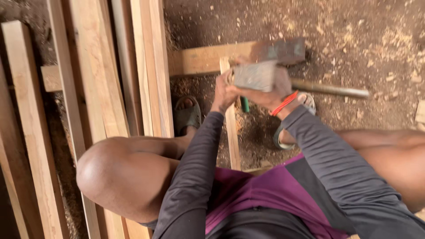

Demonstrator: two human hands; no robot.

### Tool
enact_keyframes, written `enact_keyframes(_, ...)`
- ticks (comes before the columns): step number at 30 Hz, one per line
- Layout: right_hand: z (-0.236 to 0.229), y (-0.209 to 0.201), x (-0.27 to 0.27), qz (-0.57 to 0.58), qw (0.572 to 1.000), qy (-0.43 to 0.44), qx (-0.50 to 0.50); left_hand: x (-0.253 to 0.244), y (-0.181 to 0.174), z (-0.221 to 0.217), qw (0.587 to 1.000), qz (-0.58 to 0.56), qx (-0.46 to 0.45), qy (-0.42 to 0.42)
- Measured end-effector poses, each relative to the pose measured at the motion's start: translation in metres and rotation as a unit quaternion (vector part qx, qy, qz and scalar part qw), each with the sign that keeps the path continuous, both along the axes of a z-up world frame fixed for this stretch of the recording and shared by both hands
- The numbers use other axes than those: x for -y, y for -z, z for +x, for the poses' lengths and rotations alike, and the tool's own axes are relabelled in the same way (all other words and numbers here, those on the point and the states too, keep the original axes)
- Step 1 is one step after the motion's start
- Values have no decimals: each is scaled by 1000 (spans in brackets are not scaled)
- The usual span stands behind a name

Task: The person chisels a hole into a wooden beam using a hammer and a chisel while sitting on the floor.

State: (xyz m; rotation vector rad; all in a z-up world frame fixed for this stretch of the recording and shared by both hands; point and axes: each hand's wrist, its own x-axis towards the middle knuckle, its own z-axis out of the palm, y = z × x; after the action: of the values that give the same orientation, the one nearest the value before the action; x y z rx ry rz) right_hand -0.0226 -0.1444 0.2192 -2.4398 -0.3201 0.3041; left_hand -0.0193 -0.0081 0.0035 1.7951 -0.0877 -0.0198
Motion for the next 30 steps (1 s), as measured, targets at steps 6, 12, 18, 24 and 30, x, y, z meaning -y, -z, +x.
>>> enact_keyframes(6,9,20,10,96,985,-74,124,-8,-12,15,995,-59,-67,38)
enact_keyframes(12,-3,14,-4,-5,1000,-9,2,-14,7,6,999,6,-13,34)
enact_keyframes(18,7,78,14,170,975,-135,42,-26,7,9,1000,-17,-23,13)
enact_keyframes(24,8,116,64,308,939,99,-116,-20,-73,22,997,-59,-45,16)
enact_keyframes(30,3,131,91,478,851,212,-52,-25,-100,39,998,-16,54,24)
